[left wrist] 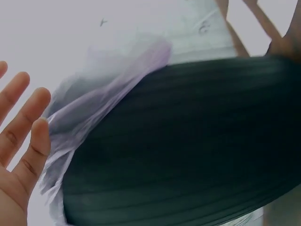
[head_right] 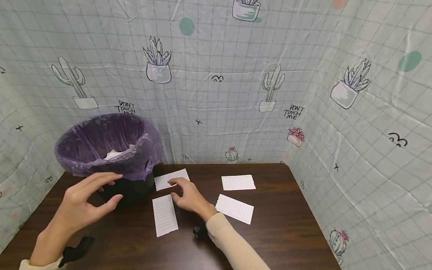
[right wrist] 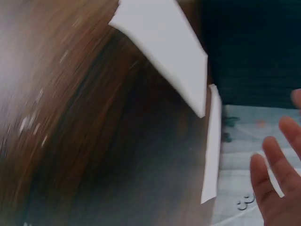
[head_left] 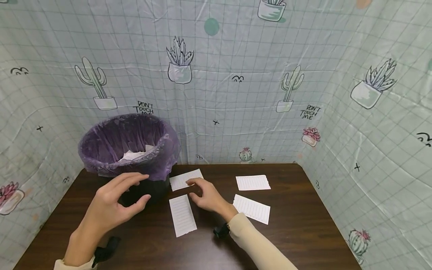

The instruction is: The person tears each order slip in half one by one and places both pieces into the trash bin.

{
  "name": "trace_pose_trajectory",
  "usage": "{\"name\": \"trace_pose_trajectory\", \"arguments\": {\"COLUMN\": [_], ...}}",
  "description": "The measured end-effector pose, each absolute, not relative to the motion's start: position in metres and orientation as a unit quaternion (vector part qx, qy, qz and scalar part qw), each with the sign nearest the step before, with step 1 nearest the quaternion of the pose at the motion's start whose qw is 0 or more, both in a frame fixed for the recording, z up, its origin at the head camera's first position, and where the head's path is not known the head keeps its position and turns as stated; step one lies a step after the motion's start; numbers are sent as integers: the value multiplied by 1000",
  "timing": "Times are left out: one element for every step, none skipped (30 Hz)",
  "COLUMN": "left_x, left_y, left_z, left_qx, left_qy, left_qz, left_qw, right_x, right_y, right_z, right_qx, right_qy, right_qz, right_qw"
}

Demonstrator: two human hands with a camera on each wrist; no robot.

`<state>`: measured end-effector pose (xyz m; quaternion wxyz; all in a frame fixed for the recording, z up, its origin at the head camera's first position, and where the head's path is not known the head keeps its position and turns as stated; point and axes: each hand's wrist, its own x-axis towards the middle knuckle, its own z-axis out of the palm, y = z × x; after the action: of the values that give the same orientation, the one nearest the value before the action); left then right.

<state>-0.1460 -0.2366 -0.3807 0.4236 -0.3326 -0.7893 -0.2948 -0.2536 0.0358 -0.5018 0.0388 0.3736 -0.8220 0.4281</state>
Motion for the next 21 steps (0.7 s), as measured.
{"name": "trace_pose_trajectory", "arguments": {"left_x": [-145,-144,-144,-143,-142,-141,-140,-140,-139,-139,-139,-139,-140,-141,-142,-143,-143,-143,-143,-143,-143], "left_y": [-235,-232,-230,-227,-224,-220,-217,-214,-212,-209,-207,-205,-203,-201,-200,-199,-197,-197,-196,-195,-194], "left_z": [-385,-390,-395,-400,-406,-411,-417,-423,-429,-435,-440,-446,-452,-458,-464,-469,-474,-478,-482,-486,-488], "left_qx": [-331,-329,-328,-328,-327,-325,-323,-318,-313,-307,-298,-289,-281,-272,-263,-254,-245,-236,-227,-217,-206], "left_qy": [-792,-794,-797,-798,-801,-802,-805,-807,-811,-814,-818,-822,-827,-833,-839,-846,-853,-861,-869,-877,-884], "left_qz": [-299,-305,-310,-317,-324,-333,-340,-347,-354,-361,-367,-373,-378,-379,-380,-379,-377,-374,-371,-368,-366], "left_qw": [417,410,401,393,384,374,364,355,346,337,327,318,307,298,288,277,264,251,237,222,205], "right_x": [-255,-256,-257,-258,-259,-260,-261,-262,-263,-264,-264,-264,-264,-264,-264,-263,-263,-262,-261,-261,-260], "right_y": [36,36,36,35,34,34,32,31,30,28,27,25,24,23,23,22,22,22,22,22,23], "right_z": [-504,-507,-509,-512,-514,-516,-518,-519,-521,-522,-523,-523,-523,-524,-524,-524,-524,-524,-524,-524,-524], "right_qx": [378,381,384,386,387,389,392,398,407,414,423,431,436,440,442,444,444,444,443,443,442], "right_qy": [-831,-838,-844,-851,-856,-860,-863,-864,-863,-862,-860,-859,-858,-859,-861,-864,-866,-869,-872,-874,-877], "right_qz": [407,390,374,357,344,331,319,308,298,290,283,275,268,260,247,235,224,212,202,190,181], "right_qw": [33,25,16,7,-4,-13,-20,-25,-29,-32,-34,-34,-35,-37,-39,-43,-48,-52,-56,-56,-56]}}
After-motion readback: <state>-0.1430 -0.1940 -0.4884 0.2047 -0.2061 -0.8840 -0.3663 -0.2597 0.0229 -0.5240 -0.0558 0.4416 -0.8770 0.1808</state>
